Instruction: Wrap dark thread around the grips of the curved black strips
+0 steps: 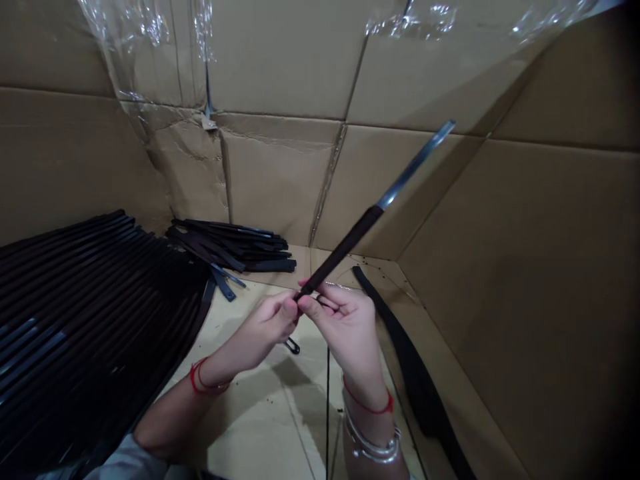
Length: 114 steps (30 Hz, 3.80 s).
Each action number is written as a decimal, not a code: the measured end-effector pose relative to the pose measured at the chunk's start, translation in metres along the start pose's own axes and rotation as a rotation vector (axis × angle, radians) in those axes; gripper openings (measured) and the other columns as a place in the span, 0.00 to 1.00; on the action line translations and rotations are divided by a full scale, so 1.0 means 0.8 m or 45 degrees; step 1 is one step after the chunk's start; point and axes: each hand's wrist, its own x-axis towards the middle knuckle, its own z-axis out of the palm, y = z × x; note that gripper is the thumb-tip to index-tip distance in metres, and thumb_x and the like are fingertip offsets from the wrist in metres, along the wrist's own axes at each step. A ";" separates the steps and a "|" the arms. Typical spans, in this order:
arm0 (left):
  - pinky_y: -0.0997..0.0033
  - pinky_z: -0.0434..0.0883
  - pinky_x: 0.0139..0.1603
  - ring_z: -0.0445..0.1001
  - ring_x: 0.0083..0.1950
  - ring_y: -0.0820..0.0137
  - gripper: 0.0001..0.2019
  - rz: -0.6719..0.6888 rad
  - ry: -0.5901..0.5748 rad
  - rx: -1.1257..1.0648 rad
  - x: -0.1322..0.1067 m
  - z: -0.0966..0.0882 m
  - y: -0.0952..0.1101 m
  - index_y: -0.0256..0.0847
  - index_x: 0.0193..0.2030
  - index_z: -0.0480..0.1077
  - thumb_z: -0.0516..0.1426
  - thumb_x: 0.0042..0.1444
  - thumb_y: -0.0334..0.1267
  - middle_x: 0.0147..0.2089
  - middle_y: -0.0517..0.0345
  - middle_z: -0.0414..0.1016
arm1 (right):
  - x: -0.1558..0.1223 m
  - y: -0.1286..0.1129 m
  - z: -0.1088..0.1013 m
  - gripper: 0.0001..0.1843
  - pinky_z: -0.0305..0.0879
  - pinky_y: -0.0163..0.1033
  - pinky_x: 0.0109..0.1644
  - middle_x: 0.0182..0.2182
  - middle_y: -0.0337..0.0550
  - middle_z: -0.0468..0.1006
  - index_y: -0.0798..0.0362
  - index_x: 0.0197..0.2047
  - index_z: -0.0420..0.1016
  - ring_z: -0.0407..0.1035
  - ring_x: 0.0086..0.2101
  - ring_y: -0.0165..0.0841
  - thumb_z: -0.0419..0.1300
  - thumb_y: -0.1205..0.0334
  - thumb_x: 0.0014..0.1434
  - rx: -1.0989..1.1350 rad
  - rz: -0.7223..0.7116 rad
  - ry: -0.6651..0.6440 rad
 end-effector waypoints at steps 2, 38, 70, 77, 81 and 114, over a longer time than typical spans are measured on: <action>0.79 0.41 0.15 0.38 0.17 0.81 0.27 -0.159 -0.240 -0.346 -0.001 -0.006 0.001 0.40 0.28 0.55 0.48 0.58 0.65 0.18 0.71 0.43 | 0.002 0.001 -0.001 0.19 0.46 0.25 0.15 0.18 0.35 0.63 0.58 0.34 0.81 0.46 0.15 0.20 0.71 0.49 0.51 0.147 0.091 -0.214; 0.81 0.47 0.05 0.41 0.06 0.80 0.29 -0.441 -1.096 -1.059 0.011 -0.020 -0.030 0.40 0.24 0.58 0.43 0.60 0.65 0.10 0.69 0.47 | 0.004 0.004 -0.016 0.17 0.64 0.28 0.25 0.22 0.42 0.73 0.58 0.32 0.80 0.65 0.21 0.26 0.72 0.51 0.51 0.265 -0.060 -0.446; 0.83 0.56 0.16 0.56 0.15 0.81 0.28 -0.139 0.096 -0.092 0.010 -0.004 -0.014 0.35 0.33 0.64 0.53 0.55 0.64 0.15 0.66 0.59 | -0.002 0.001 -0.004 0.15 0.58 0.25 0.17 0.17 0.37 0.68 0.61 0.33 0.82 0.60 0.17 0.23 0.75 0.59 0.46 0.204 0.056 -0.139; 0.82 0.39 0.09 0.38 0.10 0.84 0.32 -0.443 -0.573 -0.762 0.005 -0.010 -0.001 0.40 0.22 0.53 0.51 0.49 0.71 0.11 0.72 0.43 | -0.012 -0.007 0.003 0.21 0.73 0.30 0.31 0.29 0.44 0.78 0.58 0.41 0.81 0.74 0.28 0.31 0.75 0.56 0.46 0.350 0.198 -0.290; 0.82 0.37 0.07 0.35 0.09 0.85 0.32 -0.615 -0.844 -1.036 -0.001 -0.015 0.005 0.41 0.21 0.50 0.53 0.48 0.71 0.11 0.73 0.40 | -0.015 -0.017 -0.003 0.16 0.70 0.30 0.30 0.25 0.43 0.76 0.59 0.32 0.80 0.70 0.26 0.29 0.72 0.54 0.51 0.221 0.158 -0.395; 0.79 0.63 0.15 0.61 0.14 0.75 0.22 0.072 -0.029 0.005 0.017 -0.015 -0.006 0.37 0.58 0.57 0.47 0.66 0.51 0.17 0.68 0.63 | 0.009 0.009 0.011 0.27 0.66 0.33 0.25 0.16 0.42 0.71 0.57 0.22 0.71 0.68 0.20 0.32 0.56 0.46 0.66 -0.061 -0.016 -0.293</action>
